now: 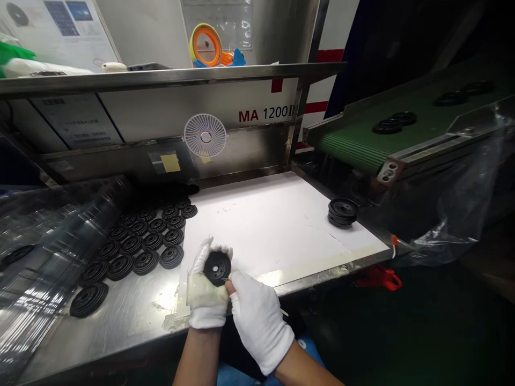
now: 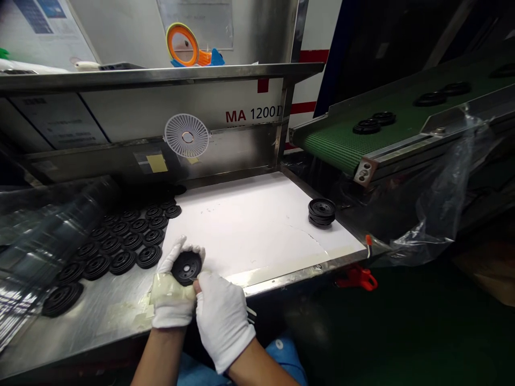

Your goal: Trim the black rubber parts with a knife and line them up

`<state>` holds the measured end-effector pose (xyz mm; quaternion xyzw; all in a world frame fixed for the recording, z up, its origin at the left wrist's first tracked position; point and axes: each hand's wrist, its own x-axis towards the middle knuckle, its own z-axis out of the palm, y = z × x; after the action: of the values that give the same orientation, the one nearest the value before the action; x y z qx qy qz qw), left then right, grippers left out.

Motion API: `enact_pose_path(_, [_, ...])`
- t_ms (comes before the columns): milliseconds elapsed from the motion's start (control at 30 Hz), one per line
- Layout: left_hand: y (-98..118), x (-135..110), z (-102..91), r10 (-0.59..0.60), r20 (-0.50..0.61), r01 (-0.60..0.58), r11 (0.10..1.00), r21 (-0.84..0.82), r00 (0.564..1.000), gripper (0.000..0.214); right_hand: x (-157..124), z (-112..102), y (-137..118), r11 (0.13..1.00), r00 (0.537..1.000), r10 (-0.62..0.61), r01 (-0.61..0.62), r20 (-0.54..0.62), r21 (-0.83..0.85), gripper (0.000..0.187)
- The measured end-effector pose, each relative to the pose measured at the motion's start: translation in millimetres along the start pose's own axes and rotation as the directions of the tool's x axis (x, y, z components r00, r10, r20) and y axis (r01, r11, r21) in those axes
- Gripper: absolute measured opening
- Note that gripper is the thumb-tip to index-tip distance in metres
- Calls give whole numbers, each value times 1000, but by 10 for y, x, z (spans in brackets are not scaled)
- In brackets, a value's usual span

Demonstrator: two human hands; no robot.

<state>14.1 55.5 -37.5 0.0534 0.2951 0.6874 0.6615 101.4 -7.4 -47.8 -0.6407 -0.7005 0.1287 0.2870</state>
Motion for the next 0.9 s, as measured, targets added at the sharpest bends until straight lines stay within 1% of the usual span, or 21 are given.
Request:
enact_pose_path(100, [31, -39, -24, -108, 78, 103, 993, 64, 991, 37, 17, -30, 62, 1000, 1000, -15, 15, -22, -5, 19])
enact_pose_path(167, [43, -47, -22, -133, 92, 128, 990, 66, 987, 37, 28, -47, 99, 1000, 999, -9, 9, -39, -7, 18])
enact_pose_path(200, [41, -43, -14, -116, 80, 112, 992, 51, 990, 34, 29, -49, 106, 1000, 999, -5, 5, -43, -5, 17])
enact_pose_path(367, [-18, -4, 33, -11, -49, 8, 999, -46, 999, 11, -9, 11, 38, 1000, 1000, 3, -2, -23, 3, 20])
enact_pose_path(433, [-36, -11, 18, 58, -43, -61, 997, -53, 997, 15, -19, 29, 18, 1000, 1000, -2, 2, -11, 2, 21])
enact_pose_path(467, [-38, -19, 2, 73, -20, -73, 997, -37, 997, 19, -18, 29, 21, 1000, 1000, -5, 5, -7, -1, 21])
enact_pose_path(533, [-28, -38, -39, 17, 49, -18, 1000, 18, 999, 30, -8, 14, 52, 1000, 1000, -2, 2, -6, -4, 20])
enact_pose_path(600, [-12, -46, -74, -95, 113, 89, 994, 61, 989, 37, 3, -10, 97, 1000, 1000, 11, -11, -13, 0, 18])
enact_pose_path(633, [-6, -43, -84, -133, 126, 126, 990, 59, 983, 38, 5, -19, 116, 1000, 1000, 19, -19, -19, 4, 17])
enact_pose_path(667, [-4, -35, -86, -139, 128, 134, 990, 45, 982, 37, 4, -24, 127, 1000, 999, 27, -27, -23, 7, 16])
enact_pose_path(733, [-11, -10, -72, -98, 91, 98, 995, 0, 991, 29, -9, -16, 120, 999, 999, 37, -37, -23, 9, 17])
enact_pose_path(800, [-25, 14, -47, -43, 24, 44, 998, -48, 999, 20, -31, 9, 84, 1000, 1000, 28, -28, -14, 13, 18])
enact_pose_path(833, [-30, 21, -37, -19, -4, 18, 998, -67, 1000, 18, -40, 22, 63, 1000, 1000, 21, -21, -8, 18, 19])
enact_pose_path(900, [-29, 18, -32, 26, -25, -27, 997, -74, 999, 22, -49, 37, 32, 1000, 1000, 12, -12, -4, 22, 20])
